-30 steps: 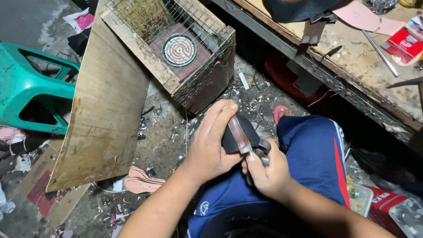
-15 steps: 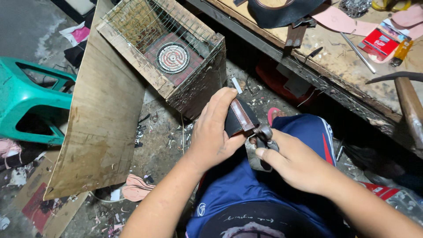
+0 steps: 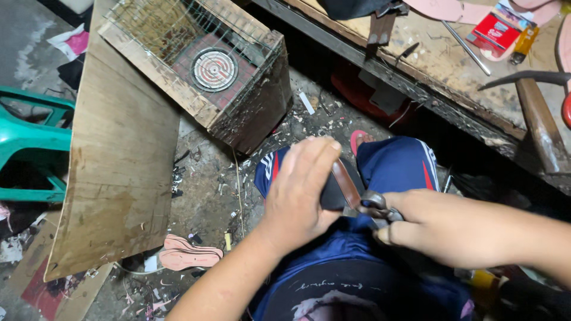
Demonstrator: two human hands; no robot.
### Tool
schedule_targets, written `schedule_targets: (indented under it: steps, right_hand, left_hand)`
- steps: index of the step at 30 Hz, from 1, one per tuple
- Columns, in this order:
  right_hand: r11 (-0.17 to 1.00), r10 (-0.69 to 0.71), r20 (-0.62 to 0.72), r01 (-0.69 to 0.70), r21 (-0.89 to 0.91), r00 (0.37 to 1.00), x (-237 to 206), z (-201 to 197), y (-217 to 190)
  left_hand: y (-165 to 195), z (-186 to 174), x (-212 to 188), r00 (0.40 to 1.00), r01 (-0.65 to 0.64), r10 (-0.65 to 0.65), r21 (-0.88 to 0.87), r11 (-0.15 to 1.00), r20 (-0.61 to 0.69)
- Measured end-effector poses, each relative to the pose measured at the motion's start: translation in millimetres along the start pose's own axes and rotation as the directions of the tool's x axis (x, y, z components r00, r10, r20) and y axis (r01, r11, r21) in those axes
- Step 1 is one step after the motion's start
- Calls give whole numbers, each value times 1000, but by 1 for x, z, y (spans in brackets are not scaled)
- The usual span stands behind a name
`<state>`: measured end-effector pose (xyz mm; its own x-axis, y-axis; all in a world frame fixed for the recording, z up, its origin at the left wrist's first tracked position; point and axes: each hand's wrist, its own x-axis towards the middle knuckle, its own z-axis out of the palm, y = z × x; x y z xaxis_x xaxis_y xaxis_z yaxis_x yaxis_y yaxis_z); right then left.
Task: The person sits on the floor and works a black shoe upper over a wooden last, hammering the leather edge with a cobbler's hammer and using pincers to pull and trim the upper material, turning the shoe repeatedly to work all sides.
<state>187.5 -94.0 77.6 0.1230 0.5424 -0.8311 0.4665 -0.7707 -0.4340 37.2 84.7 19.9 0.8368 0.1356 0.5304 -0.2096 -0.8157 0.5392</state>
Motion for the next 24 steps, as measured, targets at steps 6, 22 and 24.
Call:
schedule_targets:
  steps: [6,22,24]
  right_hand:
    - [952,-261,-361,302,60,895,17,25,4]
    - [722,-329,-917,686,-90,225,161,31,-4]
    - [622,-323,-840,766,160,437,153,28,17]
  left_hand:
    - [-15,-2,-11,1000,-6,4,-71,997,-17]
    - [-77,15,17,981,154,-150,27,988,-126]
    - [-82,22,23,991,122,-125,-64,990,-49]
